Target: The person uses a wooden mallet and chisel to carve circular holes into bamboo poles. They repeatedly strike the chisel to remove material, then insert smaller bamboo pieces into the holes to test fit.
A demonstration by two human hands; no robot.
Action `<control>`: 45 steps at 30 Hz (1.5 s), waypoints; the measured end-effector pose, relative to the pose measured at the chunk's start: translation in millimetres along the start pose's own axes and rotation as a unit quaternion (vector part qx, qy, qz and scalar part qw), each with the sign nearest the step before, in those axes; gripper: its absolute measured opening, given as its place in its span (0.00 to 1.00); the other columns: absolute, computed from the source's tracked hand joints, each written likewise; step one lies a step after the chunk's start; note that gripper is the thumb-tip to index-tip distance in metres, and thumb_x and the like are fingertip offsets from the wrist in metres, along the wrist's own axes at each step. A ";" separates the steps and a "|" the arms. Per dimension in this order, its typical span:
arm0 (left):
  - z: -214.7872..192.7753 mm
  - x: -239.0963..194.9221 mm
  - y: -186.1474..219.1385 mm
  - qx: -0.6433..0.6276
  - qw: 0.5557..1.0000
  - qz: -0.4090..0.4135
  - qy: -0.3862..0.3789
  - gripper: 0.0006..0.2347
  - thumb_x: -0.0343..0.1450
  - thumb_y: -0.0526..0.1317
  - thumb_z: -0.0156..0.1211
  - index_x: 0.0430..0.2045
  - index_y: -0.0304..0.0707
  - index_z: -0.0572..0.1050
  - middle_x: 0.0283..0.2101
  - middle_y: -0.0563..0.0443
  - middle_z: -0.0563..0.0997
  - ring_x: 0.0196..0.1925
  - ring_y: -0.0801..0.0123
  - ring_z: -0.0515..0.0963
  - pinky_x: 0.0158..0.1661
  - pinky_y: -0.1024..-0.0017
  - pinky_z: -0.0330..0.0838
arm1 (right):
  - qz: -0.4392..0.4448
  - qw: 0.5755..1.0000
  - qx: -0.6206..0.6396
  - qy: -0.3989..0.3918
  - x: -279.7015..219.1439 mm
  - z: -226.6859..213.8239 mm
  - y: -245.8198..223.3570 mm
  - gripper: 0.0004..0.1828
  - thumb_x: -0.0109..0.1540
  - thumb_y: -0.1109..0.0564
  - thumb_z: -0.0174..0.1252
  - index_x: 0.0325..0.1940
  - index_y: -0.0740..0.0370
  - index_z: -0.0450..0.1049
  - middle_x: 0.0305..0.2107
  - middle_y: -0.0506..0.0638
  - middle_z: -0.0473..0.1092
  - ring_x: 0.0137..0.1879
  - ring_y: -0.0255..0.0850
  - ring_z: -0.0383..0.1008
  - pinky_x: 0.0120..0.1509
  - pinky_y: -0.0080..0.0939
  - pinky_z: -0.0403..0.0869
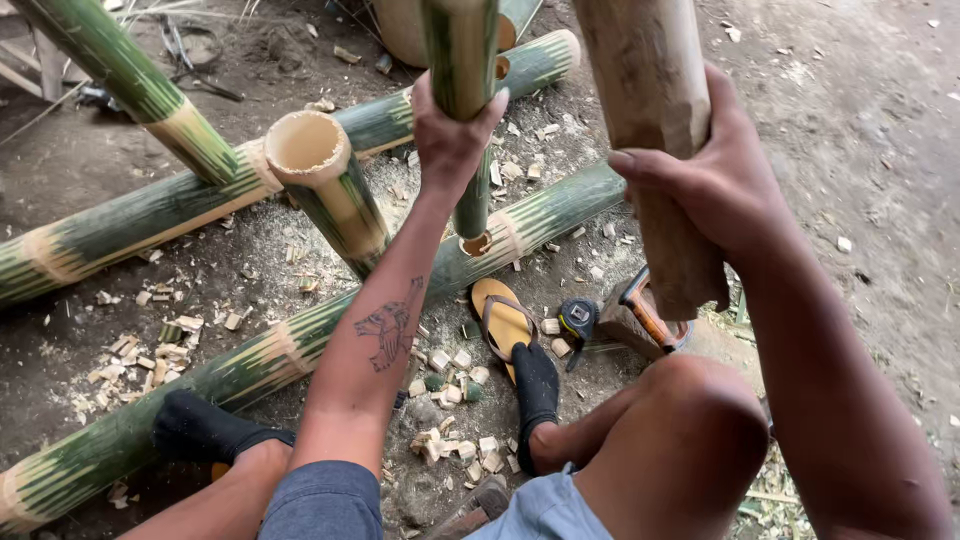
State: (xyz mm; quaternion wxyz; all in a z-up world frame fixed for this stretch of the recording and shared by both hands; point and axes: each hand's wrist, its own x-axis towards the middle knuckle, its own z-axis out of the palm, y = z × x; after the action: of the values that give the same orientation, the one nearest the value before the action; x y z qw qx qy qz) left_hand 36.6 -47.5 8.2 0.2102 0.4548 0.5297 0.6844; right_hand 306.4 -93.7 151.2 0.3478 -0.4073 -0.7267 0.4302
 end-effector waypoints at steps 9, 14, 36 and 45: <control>-45.8 -29.0 1.6 -0.055 0.996 0.027 -0.066 0.21 0.68 0.43 0.75 0.48 0.36 0.71 0.45 0.48 0.85 0.44 0.65 0.87 0.50 0.68 0.87 | -0.066 0.994 0.089 -0.006 -30.8 44.6 -0.9 0.52 0.58 0.52 0.74 0.77 0.65 0.50 0.56 0.62 0.71 0.57 0.47 0.79 0.57 0.46 0.83; -64.7 -20.9 4.7 0.113 0.989 0.025 -0.094 0.24 0.63 0.44 0.78 0.49 0.40 0.71 0.48 0.51 0.84 0.48 0.67 0.85 0.52 0.70 0.79 | -0.039 0.996 0.073 -0.016 -36.2 52.0 -4.4 0.56 0.55 0.51 0.74 0.77 0.66 0.48 0.56 0.61 0.70 0.58 0.47 0.78 0.58 0.45 0.81; -35.1 -5.9 19.1 0.270 0.956 -0.068 -0.089 0.29 0.60 0.51 0.78 0.47 0.39 0.66 0.42 0.44 0.83 0.43 0.58 0.86 0.46 0.65 0.82 | -0.056 0.932 -0.348 -0.082 1.2 20.0 -82.6 0.56 0.54 0.55 0.75 0.79 0.53 0.49 0.47 0.64 0.74 0.48 0.53 0.78 0.53 0.49 0.77; -44.7 21.9 15.5 -0.089 0.976 0.062 -0.187 0.28 0.62 0.42 0.79 0.51 0.38 0.67 0.51 0.45 0.80 0.54 0.59 0.82 0.57 0.59 0.83 | -0.207 0.953 -0.218 -0.039 -35.1 -9.8 -113.6 0.47 0.56 0.55 0.73 0.74 0.62 0.56 0.50 0.61 0.73 0.52 0.49 0.76 0.56 0.47 0.76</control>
State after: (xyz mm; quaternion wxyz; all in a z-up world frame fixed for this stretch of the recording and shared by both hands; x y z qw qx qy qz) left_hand -9.0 -60.0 30.1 0.3022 0.5862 0.3886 0.6434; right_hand 296.6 -155.5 252.8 0.3029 -0.2971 -0.8842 0.1953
